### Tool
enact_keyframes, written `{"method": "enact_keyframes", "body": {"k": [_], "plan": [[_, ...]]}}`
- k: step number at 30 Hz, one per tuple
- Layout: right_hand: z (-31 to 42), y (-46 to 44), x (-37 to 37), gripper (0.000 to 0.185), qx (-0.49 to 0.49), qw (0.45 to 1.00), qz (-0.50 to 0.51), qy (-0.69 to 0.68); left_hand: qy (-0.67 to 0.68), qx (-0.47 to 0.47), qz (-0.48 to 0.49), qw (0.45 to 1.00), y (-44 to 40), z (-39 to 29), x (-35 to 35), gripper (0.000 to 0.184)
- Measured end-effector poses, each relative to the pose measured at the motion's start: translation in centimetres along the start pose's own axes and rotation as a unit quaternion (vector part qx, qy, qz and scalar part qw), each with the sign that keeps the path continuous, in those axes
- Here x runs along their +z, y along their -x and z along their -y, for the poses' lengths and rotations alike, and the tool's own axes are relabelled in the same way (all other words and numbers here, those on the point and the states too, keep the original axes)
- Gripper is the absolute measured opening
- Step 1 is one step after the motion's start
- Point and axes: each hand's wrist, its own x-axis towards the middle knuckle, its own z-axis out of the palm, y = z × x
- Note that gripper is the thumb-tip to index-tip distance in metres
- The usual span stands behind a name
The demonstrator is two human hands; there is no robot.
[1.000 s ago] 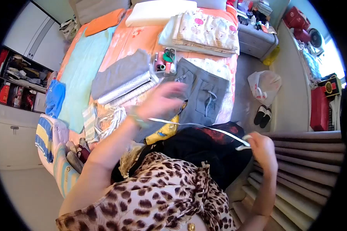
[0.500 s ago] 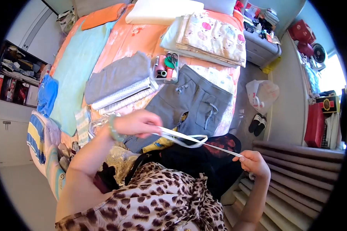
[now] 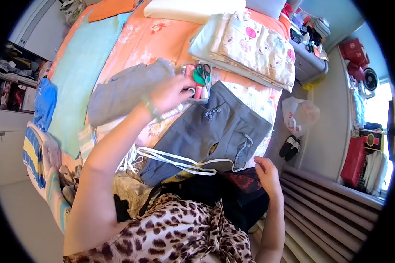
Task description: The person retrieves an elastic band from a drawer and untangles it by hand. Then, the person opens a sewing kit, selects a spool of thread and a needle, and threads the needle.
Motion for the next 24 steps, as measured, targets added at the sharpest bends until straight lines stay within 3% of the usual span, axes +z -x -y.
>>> {"method": "enact_keyframes", "body": {"k": [3,7,11,12,15,18,20,23,24], "plan": [[-0.1,0.5,-1.3,0.019,0.054,0.998,-0.011,-0.039,0.003,-0.099,-0.029,0.995,-8.9,4.8,2.6,0.033],[-1.8,1.7,-0.9,0.017,0.048,0.997,-0.015,-0.057,-0.056,-0.173,-0.02,0.983,-12.6,5.4,3.6,0.036],[-2.8,2.7,0.1,0.017,0.086,0.99,-0.03,-0.106,-0.029,-0.187,-0.072,0.979,-13.9,7.8,6.6,0.031],[-2.6,2.8,0.1,0.017,0.096,0.989,-0.032,-0.11,-0.042,-0.179,-0.132,0.974,-13.6,7.6,6.9,0.029],[-2.2,2.7,-0.5,0.017,0.076,0.992,-0.031,-0.099,0.094,-0.162,-0.151,0.971,-12.2,6.0,4.8,0.023],[0.0,1.5,-1.1,0.019,0.087,0.974,-0.016,-0.207,0.074,-0.044,-0.201,0.976,-8.4,-1.3,2.0,0.018],[2.5,0.1,-1.2,0.024,0.082,0.948,-0.016,-0.308,-0.002,0.091,-0.245,0.965,-5.2,-6.5,2.1,0.012],[6.0,-1.9,-0.1,0.042,0.124,0.834,0.024,-0.537,-0.043,0.258,-0.188,0.947,-0.9,-11.1,5.9,0.013],[5.8,-2.5,0.9,0.051,0.123,0.791,0.064,-0.596,0.004,0.285,-0.15,0.947,0.4,-12.1,7.8,0.016]]}}
